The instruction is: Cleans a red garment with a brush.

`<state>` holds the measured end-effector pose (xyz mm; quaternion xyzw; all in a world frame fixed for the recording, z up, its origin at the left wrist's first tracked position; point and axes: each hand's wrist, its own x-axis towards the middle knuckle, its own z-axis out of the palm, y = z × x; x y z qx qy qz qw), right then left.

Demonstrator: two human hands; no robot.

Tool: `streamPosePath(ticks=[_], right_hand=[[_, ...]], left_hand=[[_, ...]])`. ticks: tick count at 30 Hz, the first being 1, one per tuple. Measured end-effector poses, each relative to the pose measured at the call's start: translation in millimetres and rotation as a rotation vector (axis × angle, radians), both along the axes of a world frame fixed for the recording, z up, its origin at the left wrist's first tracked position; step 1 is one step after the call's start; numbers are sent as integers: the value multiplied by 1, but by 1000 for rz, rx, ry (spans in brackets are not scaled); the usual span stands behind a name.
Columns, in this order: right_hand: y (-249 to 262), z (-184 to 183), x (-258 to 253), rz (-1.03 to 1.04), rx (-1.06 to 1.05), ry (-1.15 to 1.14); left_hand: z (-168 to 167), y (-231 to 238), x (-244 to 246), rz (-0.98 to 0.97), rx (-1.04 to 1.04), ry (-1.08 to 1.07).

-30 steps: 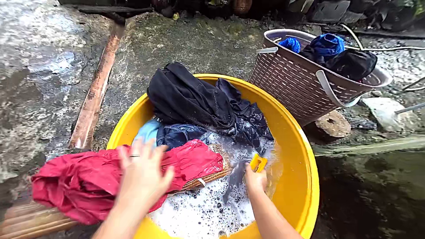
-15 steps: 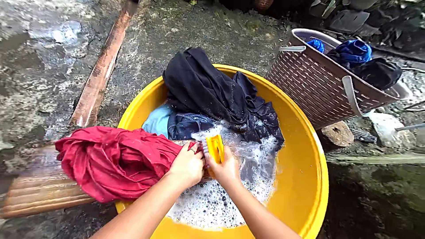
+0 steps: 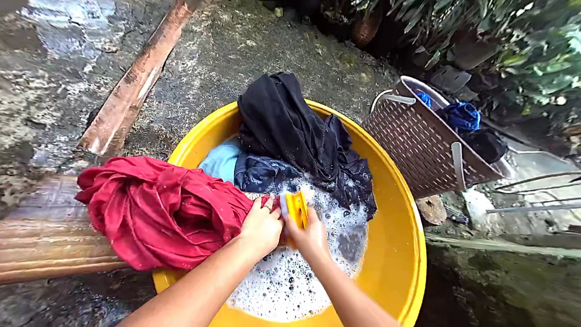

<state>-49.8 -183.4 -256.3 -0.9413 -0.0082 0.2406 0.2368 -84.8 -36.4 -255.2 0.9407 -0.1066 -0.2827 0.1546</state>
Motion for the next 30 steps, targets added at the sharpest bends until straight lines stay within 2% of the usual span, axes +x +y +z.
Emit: streamPosePath(ticks=[2, 3, 6, 8, 10, 13, 15, 17, 19, 23, 25, 27, 30], right_hand=[[-26, 6, -44, -44, 13, 31], [-26, 10, -49, -54, -4, 43], [11, 15, 1, -49, -115, 97], [35, 2, 50, -59, -128, 71], [50, -6, 72, -55, -151, 54], [27, 1, 23, -20, -70, -29], [-7, 9, -32, -31, -17, 8], [-23, 12, -60, -88, 7, 65], [-13, 10, -37, -127, -18, 92], [35, -6, 51, -118, -154, 56], [42, -6, 66, -93, -159, 43], [24, -3, 34, -88, -73, -1], [-16, 5, -45, -93, -4, 47]], left_hand=[[0, -2, -1, -8, -8, 13], [-1, -2, 0, -20, -5, 10], [-3, 0, 0, -35, -10, -25], [-3, 1, 2, -59, -3, -31], [-4, 2, 0, -64, 11, -25], [-3, -1, 0, -22, 18, -28], [-1, -2, 1, -4, -2, -10], [-1, -2, 1, -30, 2, 4], [-3, -1, 1, -31, -8, -15], [-4, 0, 1, -51, 29, -54], [-5, -2, 1, -52, 34, -60], [-4, -3, 0, -45, 30, -47], [-4, -1, 1, -34, 9, -21]])
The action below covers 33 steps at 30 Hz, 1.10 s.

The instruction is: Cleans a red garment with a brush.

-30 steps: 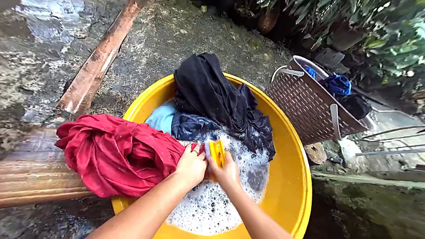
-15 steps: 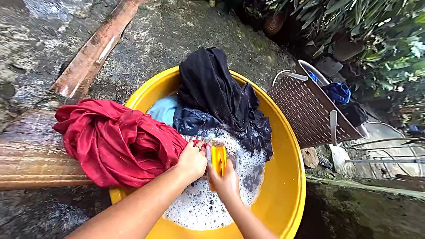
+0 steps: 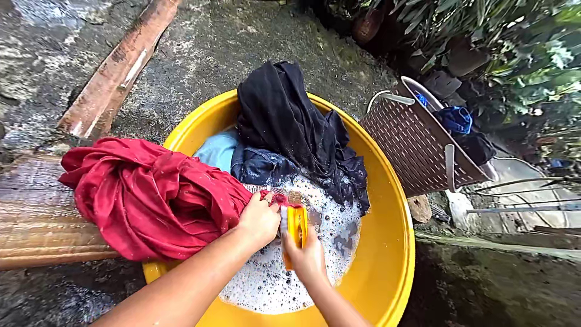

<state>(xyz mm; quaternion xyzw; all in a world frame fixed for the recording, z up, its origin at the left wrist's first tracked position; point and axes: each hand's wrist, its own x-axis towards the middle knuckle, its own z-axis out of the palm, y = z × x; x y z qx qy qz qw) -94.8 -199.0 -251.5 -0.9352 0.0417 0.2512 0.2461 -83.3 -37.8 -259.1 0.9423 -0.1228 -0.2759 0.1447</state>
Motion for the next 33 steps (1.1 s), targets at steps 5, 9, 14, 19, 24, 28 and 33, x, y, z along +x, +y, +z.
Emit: streamPosePath(ticks=[5, 9, 14, 19, 24, 28, 33], right_hand=[[21, 0, 53, -23, -65, 79], [61, -21, 123, -24, -129, 6], [-6, -9, 14, -45, 1, 19], [12, -4, 47, -48, -92, 88], [43, -19, 91, -77, -155, -34], [-6, -8, -13, -75, 28, -11], [2, -11, 24, -78, -58, 67]], left_hand=[[-1, 1, -3, -21, -4, -41], [-3, 2, -3, -13, 5, -45], [-2, 3, -1, -27, -31, 4], [-4, 1, -4, -47, -5, -34], [-5, -3, -4, -30, 24, -40], [-1, -2, -2, -14, 7, -24], [-5, 0, -5, -26, -6, -71]])
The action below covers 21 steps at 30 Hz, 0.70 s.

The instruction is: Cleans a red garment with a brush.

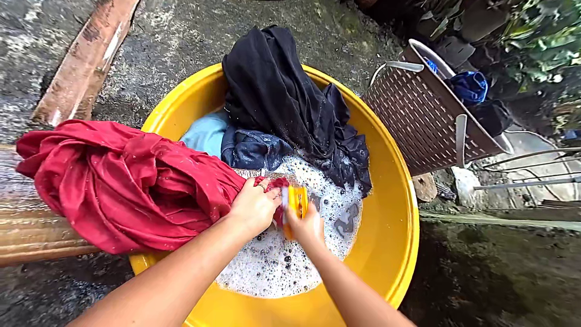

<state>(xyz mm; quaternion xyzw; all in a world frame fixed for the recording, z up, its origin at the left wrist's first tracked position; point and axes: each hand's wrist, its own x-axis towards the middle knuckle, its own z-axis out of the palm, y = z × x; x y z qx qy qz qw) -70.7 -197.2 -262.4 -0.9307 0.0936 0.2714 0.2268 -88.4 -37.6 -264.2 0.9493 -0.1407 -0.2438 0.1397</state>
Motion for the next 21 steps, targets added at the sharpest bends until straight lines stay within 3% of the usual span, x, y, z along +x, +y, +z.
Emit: streamPosePath(ticks=[3, 6, 10, 12, 14, 16, 17, 19, 21], right_hand=[[21, -15, 78, -30, -117, -37], [15, -18, 113, -20, -89, -111], [-43, -31, 65, -136, -48, -331], [-77, -44, 30, -348, -70, -347], [-93, -58, 1, -588, -123, -258], [-87, -63, -13, -697, -183, -35], [-78, -63, -16, -724, -169, 44], [-56, -57, -21, -712, -13, -104], [-38, -37, -28, -433, 155, -272]], left_hand=[[0, -1, -1, -13, 23, -12], [0, -2, -1, 14, 8, -18], [-5, -1, 0, 53, -37, -35], [-10, -1, -4, 67, -45, -78], [-17, -2, -9, 69, -70, -188], [-26, -3, -13, 30, -125, -359], [-28, -3, -15, -7, -145, -381], [-25, -1, -15, -53, -140, -306], [-24, 1, -13, -54, -124, -257]])
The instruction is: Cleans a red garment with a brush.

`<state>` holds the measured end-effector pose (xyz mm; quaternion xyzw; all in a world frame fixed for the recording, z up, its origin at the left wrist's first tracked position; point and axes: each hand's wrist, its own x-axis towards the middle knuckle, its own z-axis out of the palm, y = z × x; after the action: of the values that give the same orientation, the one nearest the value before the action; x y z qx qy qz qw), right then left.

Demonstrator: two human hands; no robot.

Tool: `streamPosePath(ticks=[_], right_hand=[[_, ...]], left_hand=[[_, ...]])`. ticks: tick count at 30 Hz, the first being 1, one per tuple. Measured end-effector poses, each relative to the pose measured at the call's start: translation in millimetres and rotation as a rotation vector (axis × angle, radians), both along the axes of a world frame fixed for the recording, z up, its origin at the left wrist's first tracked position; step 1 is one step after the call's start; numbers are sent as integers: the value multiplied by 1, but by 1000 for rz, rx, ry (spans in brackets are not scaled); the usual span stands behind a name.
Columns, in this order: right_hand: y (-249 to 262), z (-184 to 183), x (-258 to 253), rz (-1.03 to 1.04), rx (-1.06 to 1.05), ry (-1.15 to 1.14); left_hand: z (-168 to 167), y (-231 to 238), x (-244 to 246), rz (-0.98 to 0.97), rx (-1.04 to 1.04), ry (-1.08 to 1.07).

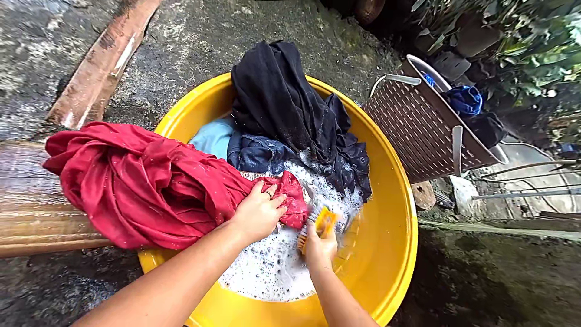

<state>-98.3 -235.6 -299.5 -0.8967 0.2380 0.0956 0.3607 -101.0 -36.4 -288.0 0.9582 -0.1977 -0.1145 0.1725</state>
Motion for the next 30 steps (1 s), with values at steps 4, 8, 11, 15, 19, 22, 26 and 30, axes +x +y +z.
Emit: streamPosePath(ticks=[4, 8, 11, 15, 19, 22, 26, 30], right_hand=[[18, 21, 50, 412, -206, 82], [53, 26, 80, 240, -181, 156], [64, 54, 40, 489, -93, 143], [46, 54, 45, 661, -130, 183], [73, 27, 119, 681, -257, 166], [71, 23, 123, 686, -220, 120], [22, 32, 27, 586, -31, 133], [25, 45, 22, 557, -83, 256]], left_hand=[[-3, -2, 3, 7, -13, -53], [2, -3, 4, 17, 42, 31], [10, -2, 5, 70, 33, 76], [13, -4, 1, 39, 53, 147], [11, -4, 7, -3, 100, 163], [21, -6, 10, 1, 125, 263], [26, -6, 11, 51, 97, 319], [22, -4, 8, 33, 79, 289]])
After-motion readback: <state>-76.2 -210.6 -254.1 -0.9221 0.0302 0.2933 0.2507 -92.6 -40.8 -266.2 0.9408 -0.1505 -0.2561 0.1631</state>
